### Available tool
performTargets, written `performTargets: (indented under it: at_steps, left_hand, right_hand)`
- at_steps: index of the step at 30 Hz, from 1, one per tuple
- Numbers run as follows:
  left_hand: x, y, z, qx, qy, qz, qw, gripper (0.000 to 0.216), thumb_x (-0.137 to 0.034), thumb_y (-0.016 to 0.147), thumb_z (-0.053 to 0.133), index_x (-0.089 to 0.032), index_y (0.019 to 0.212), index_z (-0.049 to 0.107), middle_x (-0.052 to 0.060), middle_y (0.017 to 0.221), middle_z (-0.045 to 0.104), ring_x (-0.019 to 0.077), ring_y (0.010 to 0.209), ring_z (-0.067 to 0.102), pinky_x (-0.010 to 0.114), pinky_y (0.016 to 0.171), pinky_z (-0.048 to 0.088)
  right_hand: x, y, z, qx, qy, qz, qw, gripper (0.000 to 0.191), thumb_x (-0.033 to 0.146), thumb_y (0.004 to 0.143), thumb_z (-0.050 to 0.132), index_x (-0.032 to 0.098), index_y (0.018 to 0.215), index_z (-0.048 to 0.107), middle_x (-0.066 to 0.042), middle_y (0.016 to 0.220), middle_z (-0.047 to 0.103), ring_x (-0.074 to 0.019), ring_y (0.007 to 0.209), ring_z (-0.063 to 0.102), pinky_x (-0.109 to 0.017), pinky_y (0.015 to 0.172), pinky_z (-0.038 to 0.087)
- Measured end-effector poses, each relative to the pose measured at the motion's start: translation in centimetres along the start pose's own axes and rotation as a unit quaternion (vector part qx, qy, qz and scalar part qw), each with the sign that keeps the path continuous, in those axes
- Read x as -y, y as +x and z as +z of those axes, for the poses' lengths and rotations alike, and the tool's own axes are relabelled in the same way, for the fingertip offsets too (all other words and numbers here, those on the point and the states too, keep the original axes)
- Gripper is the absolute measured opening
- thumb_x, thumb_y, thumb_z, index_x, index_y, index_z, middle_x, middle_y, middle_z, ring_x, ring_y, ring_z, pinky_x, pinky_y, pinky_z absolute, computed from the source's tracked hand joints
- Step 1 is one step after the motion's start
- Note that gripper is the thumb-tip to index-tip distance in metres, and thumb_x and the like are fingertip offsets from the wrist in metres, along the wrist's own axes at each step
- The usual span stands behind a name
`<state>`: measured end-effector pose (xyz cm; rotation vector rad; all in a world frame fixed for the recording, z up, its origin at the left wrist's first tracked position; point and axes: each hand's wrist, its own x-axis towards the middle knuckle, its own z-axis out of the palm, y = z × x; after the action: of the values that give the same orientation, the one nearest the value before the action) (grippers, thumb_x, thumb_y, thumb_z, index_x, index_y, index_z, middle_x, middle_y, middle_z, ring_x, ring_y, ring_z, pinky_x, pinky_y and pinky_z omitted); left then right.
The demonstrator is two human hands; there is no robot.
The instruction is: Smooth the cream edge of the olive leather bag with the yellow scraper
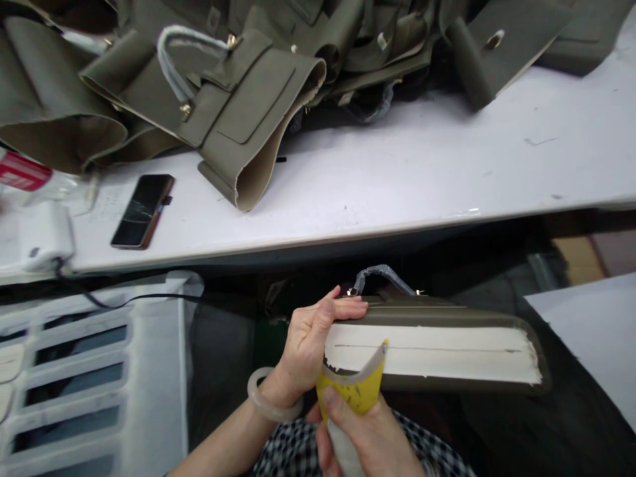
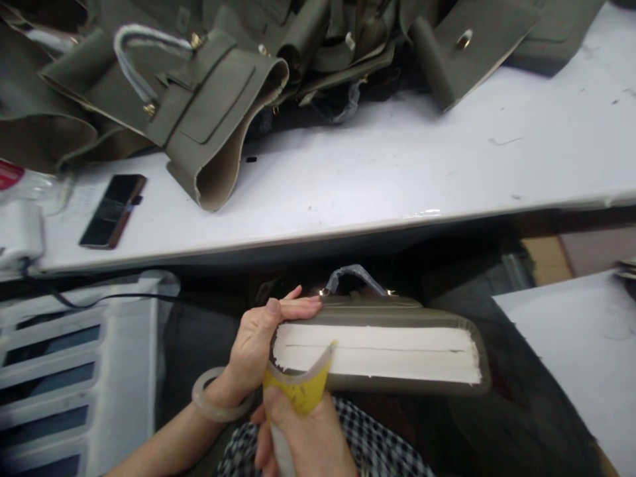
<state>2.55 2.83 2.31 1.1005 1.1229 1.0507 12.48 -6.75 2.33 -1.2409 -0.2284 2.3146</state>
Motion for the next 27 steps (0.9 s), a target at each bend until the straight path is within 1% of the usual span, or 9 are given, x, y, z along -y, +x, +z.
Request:
performTargets:
  at_steps: [7, 13, 17, 20, 23, 25, 27]
  left_hand:
    - [-0.2, -0.2, 0.0, -0.011, -0.006, -0.022, 1.000, 0.049, -0.040, 0.102, 0.037, -0.021, 0.088, 0.079, 0.004, 0.097, 0.079, 0.0227, 0.099, 0.072, 0.045, 0.116, 0.034]
    - [-0.2, -0.1, 0.4, -0.038, -0.001, -0.039, 0.999, 0.050, -0.040, 0.102, 0.038, -0.020, 0.081, 0.079, 0.004, 0.089, 0.079, 0.0240, 0.093, 0.073, 0.047, 0.114, 0.036]
    - [-0.2, 0.1, 0.4, -0.042, 0.047, -0.027, 0.998, 0.042, -0.037, 0.100, 0.044, -0.022, 0.082, 0.079, 0.003, 0.090, 0.079, 0.0231, 0.091, 0.074, 0.046, 0.109, 0.042]
    - [-0.4, 0.4, 0.4, -0.044, 0.098, -0.007, 0.994, 0.036, -0.038, 0.098, 0.050, -0.023, 0.083, 0.079, 0.002, 0.090, 0.079, 0.0218, 0.087, 0.074, 0.044, 0.105, 0.046]
    - [-0.6, 0.7, 0.5, -0.039, 0.116, 0.007, 0.992, 0.035, -0.042, 0.096, 0.052, -0.022, 0.084, 0.079, 0.003, 0.090, 0.079, 0.0209, 0.086, 0.073, 0.044, 0.108, 0.043]
    - [-0.7, 0.7, 0.5, -0.029, 0.084, -0.010, 0.996, 0.040, -0.046, 0.097, 0.049, -0.020, 0.088, 0.078, 0.005, 0.093, 0.079, 0.0218, 0.089, 0.072, 0.044, 0.110, 0.040]
    - [-0.6, 0.4, 0.1, -0.010, -0.002, -0.050, 0.999, 0.047, -0.049, 0.099, 0.041, -0.018, 0.100, 0.075, 0.008, 0.102, 0.078, 0.0249, 0.099, 0.070, 0.046, 0.108, 0.042]
  right_hand:
    - [1.4, -0.7, 0.0, -0.002, -0.010, 0.036, 0.999, 0.063, 0.073, 0.072, 0.067, 0.011, 0.081, 0.064, 0.000, 0.051, 0.059, -0.0073, 0.037, 0.046, -0.018, 0.040, 0.034]
    - [1.1, -0.4, -0.3, 0.001, -0.006, 0.046, 0.999, 0.065, 0.075, 0.068, 0.069, 0.012, 0.079, 0.065, -0.001, 0.048, 0.059, -0.0084, 0.036, 0.047, -0.019, 0.038, 0.034]
    - [1.0, 0.0, -0.3, -0.016, 0.007, 0.034, 0.999, 0.062, 0.073, 0.069, 0.070, 0.012, 0.077, 0.064, -0.001, 0.048, 0.060, -0.0083, 0.036, 0.048, -0.018, 0.038, 0.036]
    - [0.9, 0.5, 0.1, -0.029, 0.020, 0.018, 0.999, 0.062, 0.074, 0.066, 0.072, 0.012, 0.072, 0.062, 0.000, 0.044, 0.058, -0.0083, 0.031, 0.046, -0.018, 0.034, 0.034]
    - [0.5, 1.0, 0.4, -0.042, 0.041, -0.005, 0.998, 0.062, 0.073, 0.065, 0.073, 0.013, 0.070, 0.061, 0.001, 0.040, 0.054, -0.0085, 0.028, 0.042, -0.018, 0.030, 0.032]
    - [0.4, 0.9, 0.4, -0.039, 0.058, -0.016, 0.997, 0.061, 0.071, 0.066, 0.073, 0.011, 0.074, 0.063, 0.001, 0.042, 0.055, -0.0086, 0.029, 0.044, -0.019, 0.032, 0.037]
    - [0.4, 0.2, 0.2, -0.026, 0.070, -0.018, 0.997, 0.062, 0.071, 0.067, 0.073, 0.010, 0.078, 0.065, 0.001, 0.045, 0.056, -0.0086, 0.031, 0.045, -0.021, 0.034, 0.041]
